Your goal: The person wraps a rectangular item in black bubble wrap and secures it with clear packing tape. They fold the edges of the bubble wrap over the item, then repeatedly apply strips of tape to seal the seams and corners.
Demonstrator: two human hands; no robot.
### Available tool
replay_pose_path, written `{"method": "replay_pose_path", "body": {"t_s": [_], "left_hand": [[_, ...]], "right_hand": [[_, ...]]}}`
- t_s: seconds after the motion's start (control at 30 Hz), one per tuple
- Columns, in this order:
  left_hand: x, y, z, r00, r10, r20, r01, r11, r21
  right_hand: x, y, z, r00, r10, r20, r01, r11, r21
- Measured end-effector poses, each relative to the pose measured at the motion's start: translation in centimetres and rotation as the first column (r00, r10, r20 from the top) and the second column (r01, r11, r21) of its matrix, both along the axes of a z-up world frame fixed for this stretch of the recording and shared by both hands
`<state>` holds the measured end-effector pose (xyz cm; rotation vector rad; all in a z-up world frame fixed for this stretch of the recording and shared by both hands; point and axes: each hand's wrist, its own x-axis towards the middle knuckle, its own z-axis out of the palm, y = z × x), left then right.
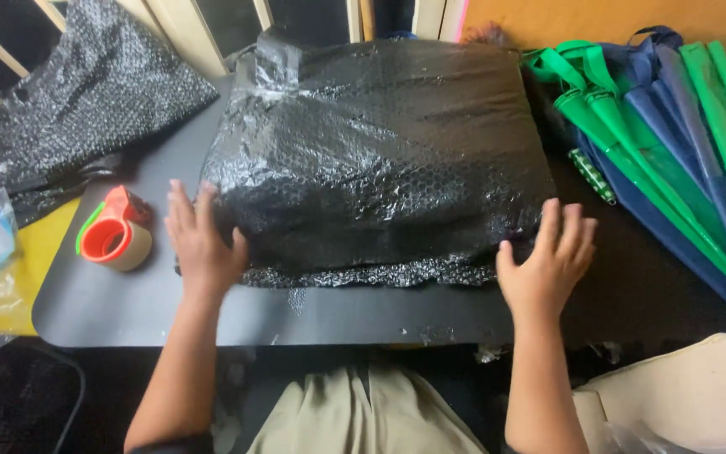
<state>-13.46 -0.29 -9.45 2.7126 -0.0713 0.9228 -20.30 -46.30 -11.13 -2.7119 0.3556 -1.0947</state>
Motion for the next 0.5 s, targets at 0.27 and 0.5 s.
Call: {"method": "replay_pose_path", "body": {"t_s": [0.27,0.5], "left_hand": [[0.2,-4.4,-9.6,0.867,-0.385,-0.316,0.473,0.835,0.28],[-1.3,-4.9,-6.4,0.77,-0.396,-0.501,0.439,0.898,-0.036]], "right_hand": [[3.7,8.6,-5.3,0.69,0.71,-0.142,-0.69,0.704,0.169],[3.4,8.9,-4.8,0.566,0.768,-0.3,-0.678,0.641,0.359]]}}
